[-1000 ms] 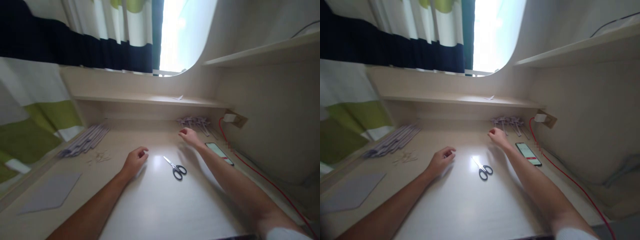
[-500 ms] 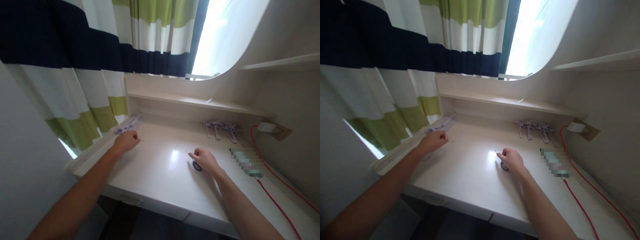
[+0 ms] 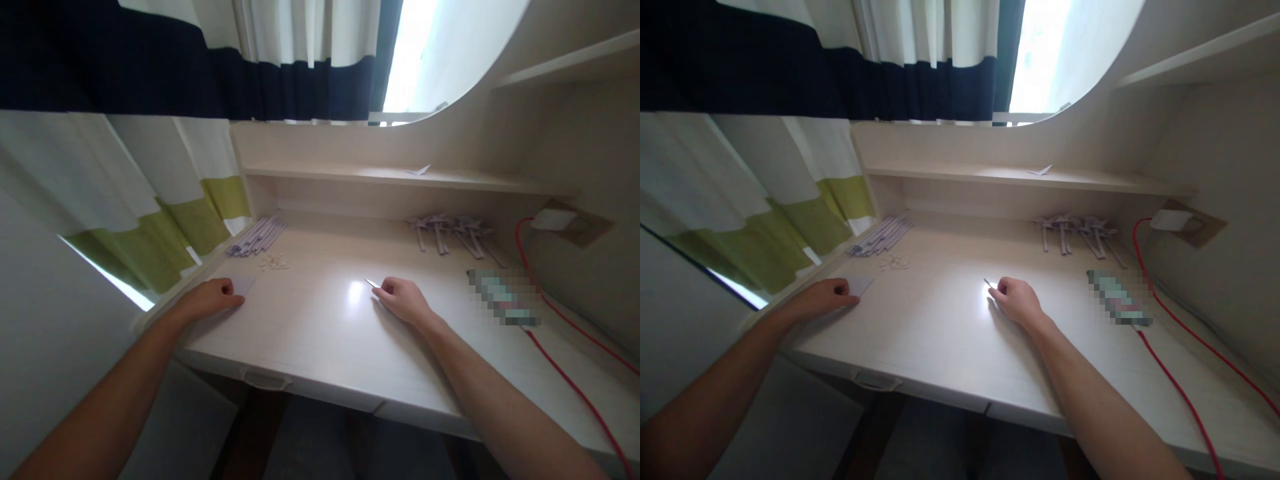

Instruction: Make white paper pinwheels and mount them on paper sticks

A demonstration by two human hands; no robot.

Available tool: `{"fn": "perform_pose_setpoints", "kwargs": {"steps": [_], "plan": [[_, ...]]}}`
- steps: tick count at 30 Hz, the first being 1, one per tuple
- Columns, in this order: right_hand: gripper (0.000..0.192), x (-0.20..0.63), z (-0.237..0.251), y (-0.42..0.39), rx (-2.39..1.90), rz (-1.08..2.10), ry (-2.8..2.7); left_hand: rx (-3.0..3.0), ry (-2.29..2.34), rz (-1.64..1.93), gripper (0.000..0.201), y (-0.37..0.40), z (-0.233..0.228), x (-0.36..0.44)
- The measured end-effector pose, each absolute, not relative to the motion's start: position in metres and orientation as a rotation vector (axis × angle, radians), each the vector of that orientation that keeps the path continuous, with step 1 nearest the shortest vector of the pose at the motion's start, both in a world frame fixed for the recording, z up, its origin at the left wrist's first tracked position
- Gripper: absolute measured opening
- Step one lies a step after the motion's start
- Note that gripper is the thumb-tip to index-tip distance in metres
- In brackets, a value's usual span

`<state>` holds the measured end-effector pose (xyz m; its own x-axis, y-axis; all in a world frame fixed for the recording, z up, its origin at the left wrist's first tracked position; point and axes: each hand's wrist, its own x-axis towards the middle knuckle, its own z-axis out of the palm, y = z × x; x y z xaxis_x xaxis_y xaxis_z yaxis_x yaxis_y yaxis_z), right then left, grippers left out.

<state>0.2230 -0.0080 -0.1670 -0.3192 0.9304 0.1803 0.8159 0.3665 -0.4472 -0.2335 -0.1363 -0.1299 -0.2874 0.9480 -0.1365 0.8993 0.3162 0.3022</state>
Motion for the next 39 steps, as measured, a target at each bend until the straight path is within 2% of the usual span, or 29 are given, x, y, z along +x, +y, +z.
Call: {"fn": "perform_pose_setpoints", "kwargs": {"steps": [6,13,24,34,39], "plan": [[0.029,0.221,-0.165,-0.009,-1.501,0.379,-2.237,1.647,2.333,0.181,0.041,-0.134,-0.128,-0.227],[0.028,0.222,-0.165,-0.009,-1.505,0.373,-2.234,1.733,2.271,0.252,0.033,-0.136,-0.131,-0.224],[0.027,0.223,-0.165,-0.01,-1.502,0.372,-2.236,1.761,2.132,0.347,0.039,-0.134,-0.122,-0.236],[0.024,0.221,-0.166,-0.009,-1.516,0.386,-2.215,1.799,2.207,0.276,0.033,-0.134,-0.124,-0.217],[0.02,0.222,-0.166,-0.009,-1.497,0.437,-2.169,1.861,2.344,0.235,0.021,-0.131,-0.097,-0.22]]}}
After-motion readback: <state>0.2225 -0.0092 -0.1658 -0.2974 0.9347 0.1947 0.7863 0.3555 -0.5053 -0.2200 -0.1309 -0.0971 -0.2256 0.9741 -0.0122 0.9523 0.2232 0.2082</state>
